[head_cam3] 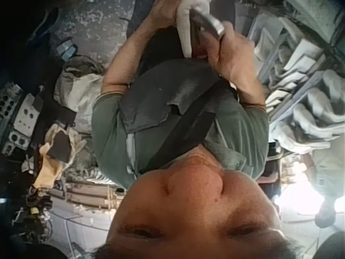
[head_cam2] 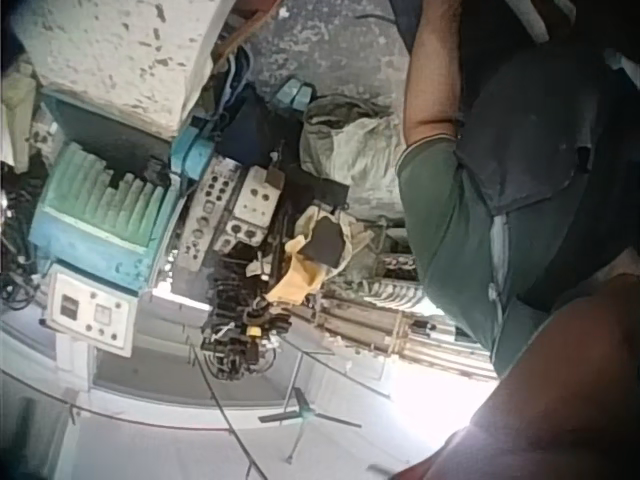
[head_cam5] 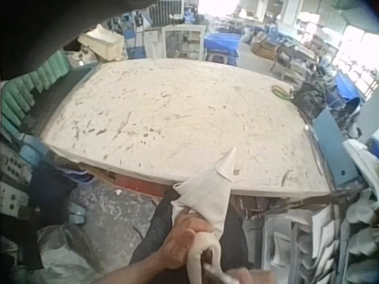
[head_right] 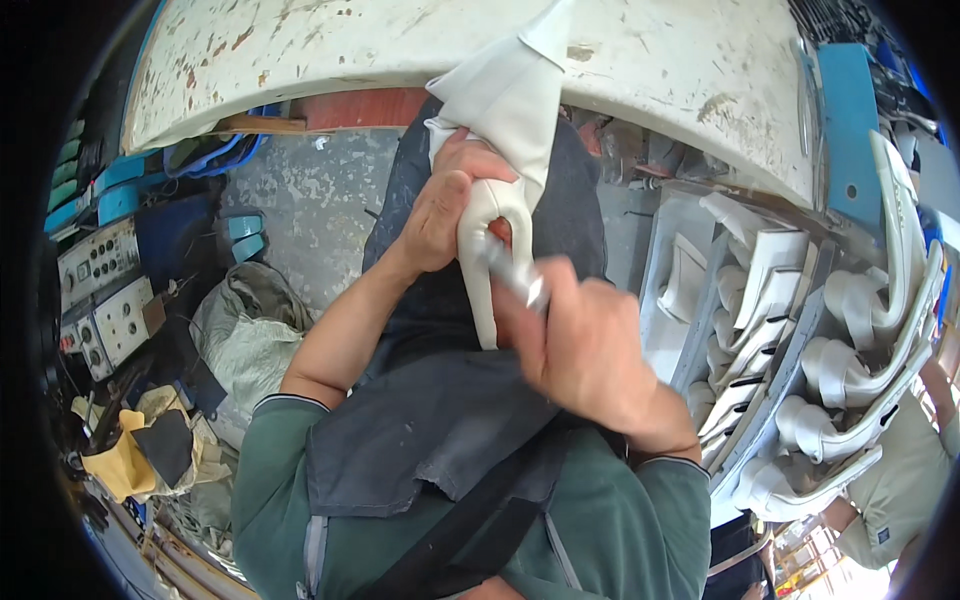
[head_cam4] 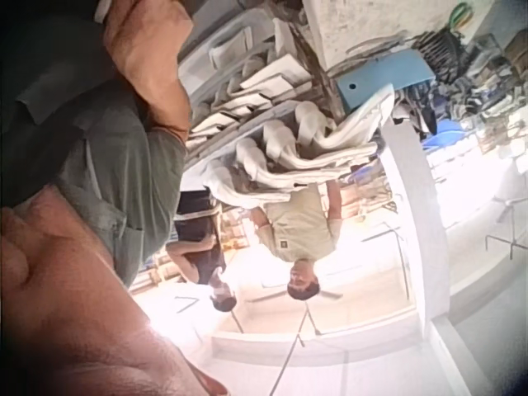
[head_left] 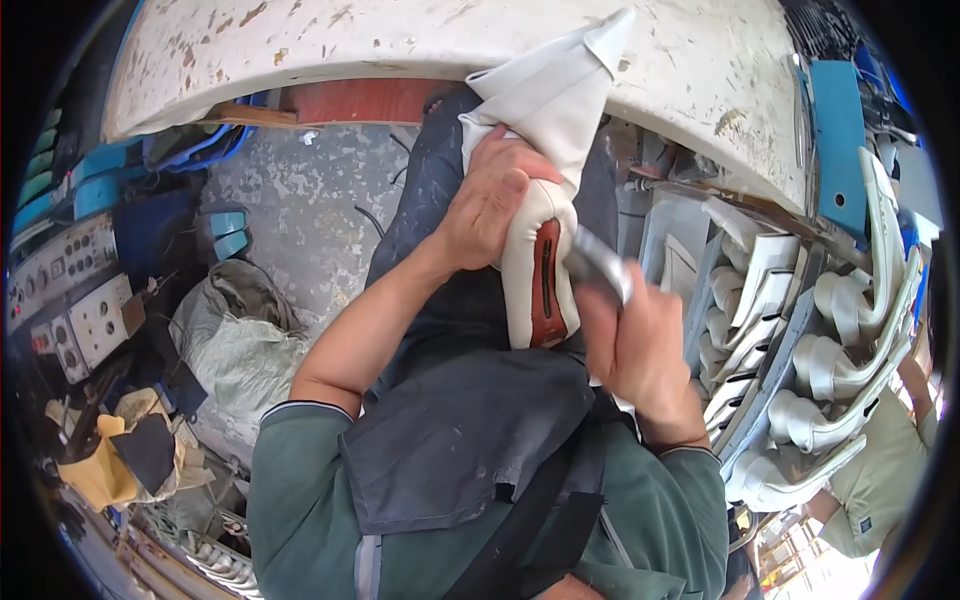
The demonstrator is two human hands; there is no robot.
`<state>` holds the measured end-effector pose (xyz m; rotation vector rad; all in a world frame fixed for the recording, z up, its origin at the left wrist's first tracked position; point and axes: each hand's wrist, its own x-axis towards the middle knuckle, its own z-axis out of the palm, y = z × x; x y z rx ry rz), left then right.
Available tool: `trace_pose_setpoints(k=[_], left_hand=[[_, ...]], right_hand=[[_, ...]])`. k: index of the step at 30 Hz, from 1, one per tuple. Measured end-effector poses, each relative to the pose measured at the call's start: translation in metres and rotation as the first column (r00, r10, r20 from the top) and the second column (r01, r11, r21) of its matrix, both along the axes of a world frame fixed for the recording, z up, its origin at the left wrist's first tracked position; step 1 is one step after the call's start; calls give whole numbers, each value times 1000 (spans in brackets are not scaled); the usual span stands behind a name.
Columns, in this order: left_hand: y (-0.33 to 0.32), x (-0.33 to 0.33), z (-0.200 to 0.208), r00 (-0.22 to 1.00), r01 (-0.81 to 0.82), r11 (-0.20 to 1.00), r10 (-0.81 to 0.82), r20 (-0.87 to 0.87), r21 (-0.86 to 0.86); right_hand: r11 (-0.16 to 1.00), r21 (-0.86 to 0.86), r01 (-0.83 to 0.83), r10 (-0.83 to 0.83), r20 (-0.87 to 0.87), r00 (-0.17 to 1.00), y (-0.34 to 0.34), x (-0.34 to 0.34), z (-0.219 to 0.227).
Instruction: The recorder is lasting leather boots by pulling the upper material over a shoe last and hammering it into position.
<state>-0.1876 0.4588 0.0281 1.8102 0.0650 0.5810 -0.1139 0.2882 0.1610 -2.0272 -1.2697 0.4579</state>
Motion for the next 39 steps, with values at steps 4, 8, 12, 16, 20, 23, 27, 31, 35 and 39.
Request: trace_pose_setpoints(k=[4,8,12,16,20,23,27,31,35,39], left_hand=[[-2,-3,-2,996,-32,997,26,-82,-68],[-2,-4,-3,999,-42,997,41,-19,-64],[0,-2,-1,999,-46,999,46,-12,-16],[-3,-4,-7,999,-48,998,48,-19,-29],[-4,-4,-10,998,-62,998,62,-16,-11],[3,-7,18,997,-61,997,64,-42,54],[26,-41,91,869,280,827,-3,-494,488],[-20,-49,108,734,658,97,-304,-607,747],[-21,-22,85,619,772,470,-402,-675,428],[3,-7,96,863,252,943,-117,-491,218]], right_hand=[[945,-326,-3,69,190,979,-10,-6,-17],[981,-29,190,-189,32,981,-32,-13,-31],[846,-529,58,-4,102,995,-44,-22,-34],[951,-303,63,-32,107,994,-44,-27,-29],[937,-341,80,-38,129,991,-40,-22,-31],[854,-520,8,-27,-28,999,-47,-19,-32],[885,-466,23,-334,-599,728,-62,8,-31],[940,-188,285,-322,-764,558,-61,54,-26],[860,119,497,-203,-813,546,-55,80,0],[453,600,659,71,-761,644,-40,76,45]])
